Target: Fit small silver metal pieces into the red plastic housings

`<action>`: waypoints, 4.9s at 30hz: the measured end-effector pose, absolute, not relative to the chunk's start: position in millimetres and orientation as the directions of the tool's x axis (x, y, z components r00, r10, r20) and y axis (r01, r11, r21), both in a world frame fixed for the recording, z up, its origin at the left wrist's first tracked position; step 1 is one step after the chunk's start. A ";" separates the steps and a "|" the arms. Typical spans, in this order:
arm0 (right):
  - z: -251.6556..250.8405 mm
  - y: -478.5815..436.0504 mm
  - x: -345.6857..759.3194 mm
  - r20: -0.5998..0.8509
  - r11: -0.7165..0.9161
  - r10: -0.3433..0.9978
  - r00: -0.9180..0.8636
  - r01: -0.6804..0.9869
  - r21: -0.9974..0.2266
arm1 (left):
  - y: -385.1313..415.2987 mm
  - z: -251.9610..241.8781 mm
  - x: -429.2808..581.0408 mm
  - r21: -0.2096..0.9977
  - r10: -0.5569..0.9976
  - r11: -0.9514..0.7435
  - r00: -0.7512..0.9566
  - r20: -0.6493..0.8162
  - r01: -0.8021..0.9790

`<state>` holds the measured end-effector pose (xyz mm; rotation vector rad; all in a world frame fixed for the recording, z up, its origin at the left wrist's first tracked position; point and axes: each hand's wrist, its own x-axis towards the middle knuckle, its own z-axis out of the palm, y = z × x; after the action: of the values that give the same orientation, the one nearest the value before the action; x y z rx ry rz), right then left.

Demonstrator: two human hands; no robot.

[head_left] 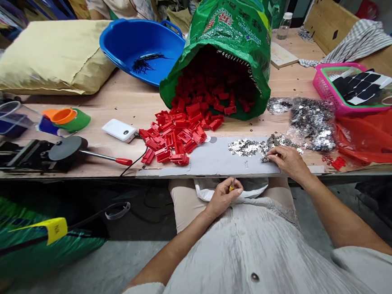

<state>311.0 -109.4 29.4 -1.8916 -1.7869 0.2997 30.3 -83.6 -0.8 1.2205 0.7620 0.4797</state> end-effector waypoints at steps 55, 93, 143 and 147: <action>3.7 -114.0 285.7 0.263 0.104 0.964 -0.030 0.957 -0.271 | -73.5 -12.5 93.1 0.259 0.499 -0.865 0.788 0.361 0.429; 21.8 -89.9 302.9 0.153 -0.137 0.976 0.155 0.983 -0.126 | -75.7 -13.4 90.1 0.273 0.513 -0.857 0.778 0.364 0.438; 31.4 -58.0 328.9 -0.003 -0.092 0.995 0.095 0.959 -0.269 | -75.3 -16.4 90.0 0.327 0.527 -0.843 0.775 0.348 0.427; 34.4 -61.4 334.4 -0.021 -0.140 0.990 0.139 0.951 -0.276 | -75.3 -16.7 90.0 0.329 0.526 -0.845 0.768 0.365 0.422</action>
<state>334.4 -61.4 34.4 -2.2139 -1.9184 0.2937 90.0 -75.3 -16.7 2.7351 0.7442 0.6654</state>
